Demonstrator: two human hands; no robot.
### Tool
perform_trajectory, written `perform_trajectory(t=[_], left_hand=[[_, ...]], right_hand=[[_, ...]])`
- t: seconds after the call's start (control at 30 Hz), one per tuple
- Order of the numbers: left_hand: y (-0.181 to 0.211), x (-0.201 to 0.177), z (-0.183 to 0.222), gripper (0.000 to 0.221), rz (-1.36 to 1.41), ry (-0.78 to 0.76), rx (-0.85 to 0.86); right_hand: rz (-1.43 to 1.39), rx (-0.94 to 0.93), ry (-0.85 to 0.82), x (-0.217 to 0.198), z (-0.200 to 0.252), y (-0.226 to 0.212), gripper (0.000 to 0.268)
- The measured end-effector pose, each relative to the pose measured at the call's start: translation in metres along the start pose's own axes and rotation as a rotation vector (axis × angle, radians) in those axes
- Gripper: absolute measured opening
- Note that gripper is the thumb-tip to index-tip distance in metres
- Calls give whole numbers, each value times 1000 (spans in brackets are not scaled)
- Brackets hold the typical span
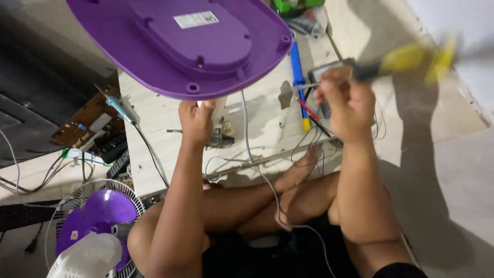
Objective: Disassembling the base and motor housing of an electric fan using a screwdriver.
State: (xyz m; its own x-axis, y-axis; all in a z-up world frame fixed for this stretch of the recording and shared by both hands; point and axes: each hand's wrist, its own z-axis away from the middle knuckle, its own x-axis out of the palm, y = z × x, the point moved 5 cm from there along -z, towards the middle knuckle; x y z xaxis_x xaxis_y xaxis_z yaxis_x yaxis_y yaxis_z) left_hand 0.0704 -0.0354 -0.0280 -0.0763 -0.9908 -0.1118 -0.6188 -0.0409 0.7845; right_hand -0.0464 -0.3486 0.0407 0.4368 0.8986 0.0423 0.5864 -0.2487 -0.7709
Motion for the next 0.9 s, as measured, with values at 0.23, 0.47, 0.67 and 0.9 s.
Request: perform_trajectory(t=[0.23, 0.47, 0.67, 0.9], left_hand=[[29, 2, -13, 33, 19, -52, 44], [48, 0, -19, 38, 18, -128, 95], [22, -15, -1, 43, 14, -151, -30], [16, -20, -4, 58, 82, -187, -128]], right_hand=[[244, -71, -470, 32, 23, 6, 30], [212, 413, -335, 71, 22, 19, 23], [19, 616, -402, 86, 53, 127, 26], [106, 780, -436, 132, 51, 77, 32]])
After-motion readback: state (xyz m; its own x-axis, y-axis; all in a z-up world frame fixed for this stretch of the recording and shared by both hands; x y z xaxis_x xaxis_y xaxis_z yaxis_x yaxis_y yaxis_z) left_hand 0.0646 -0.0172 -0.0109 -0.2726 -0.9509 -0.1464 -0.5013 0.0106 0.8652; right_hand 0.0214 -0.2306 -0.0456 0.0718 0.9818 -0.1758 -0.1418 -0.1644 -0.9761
